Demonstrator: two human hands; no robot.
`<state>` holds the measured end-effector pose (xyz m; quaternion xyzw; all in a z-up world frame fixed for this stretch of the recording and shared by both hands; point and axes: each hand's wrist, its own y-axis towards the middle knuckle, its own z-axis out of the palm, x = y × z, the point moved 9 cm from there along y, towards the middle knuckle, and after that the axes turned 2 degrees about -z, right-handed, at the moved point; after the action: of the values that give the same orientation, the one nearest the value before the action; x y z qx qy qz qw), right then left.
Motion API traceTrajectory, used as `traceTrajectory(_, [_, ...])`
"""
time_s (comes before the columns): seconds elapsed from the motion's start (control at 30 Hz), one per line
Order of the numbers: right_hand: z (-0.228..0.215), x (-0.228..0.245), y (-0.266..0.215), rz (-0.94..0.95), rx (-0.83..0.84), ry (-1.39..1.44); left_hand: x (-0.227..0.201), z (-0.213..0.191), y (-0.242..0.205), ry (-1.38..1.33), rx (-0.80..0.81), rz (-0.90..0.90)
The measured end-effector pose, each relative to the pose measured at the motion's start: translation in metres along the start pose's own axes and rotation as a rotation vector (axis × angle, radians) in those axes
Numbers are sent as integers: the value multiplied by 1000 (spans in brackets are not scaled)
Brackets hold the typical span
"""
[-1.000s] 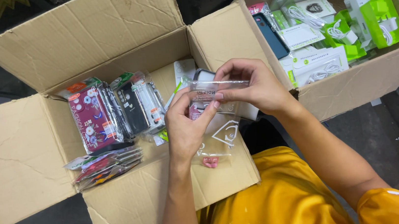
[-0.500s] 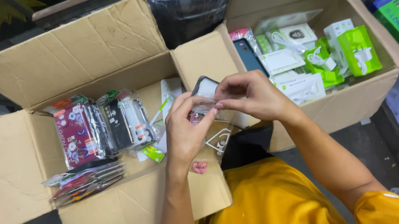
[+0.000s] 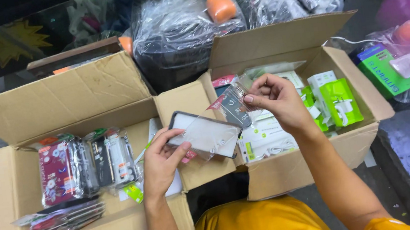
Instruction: Unpacking and organizing mobile phone chargers, cables, and cases from cardboard boxes.
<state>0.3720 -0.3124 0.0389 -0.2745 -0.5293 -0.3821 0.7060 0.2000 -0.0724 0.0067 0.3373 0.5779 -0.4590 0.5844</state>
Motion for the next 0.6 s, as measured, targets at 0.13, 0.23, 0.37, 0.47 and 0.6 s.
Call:
traceTrajectory(0.13, [-46, -29, 1, -33, -125, 111, 25, 4, 3, -160, -35, 163])
traceTrajectory(0.23, [-80, -60, -1, -137, -196, 213, 53, 15, 2, -249, -140, 19])
traceTrajectory(0.37, [-68, -80, -7, -29, -264, 442, 19, 68, -4, -196, -43, 175])
traceTrajectory(0.47, [-52, -80, -16, 63, -361, 458, 19, 88, -2, -196, -81, 170])
traceTrajectory(0.6, [-52, -80, -26, -35, -327, 403, 20, 87, -3, -215, -185, 198])
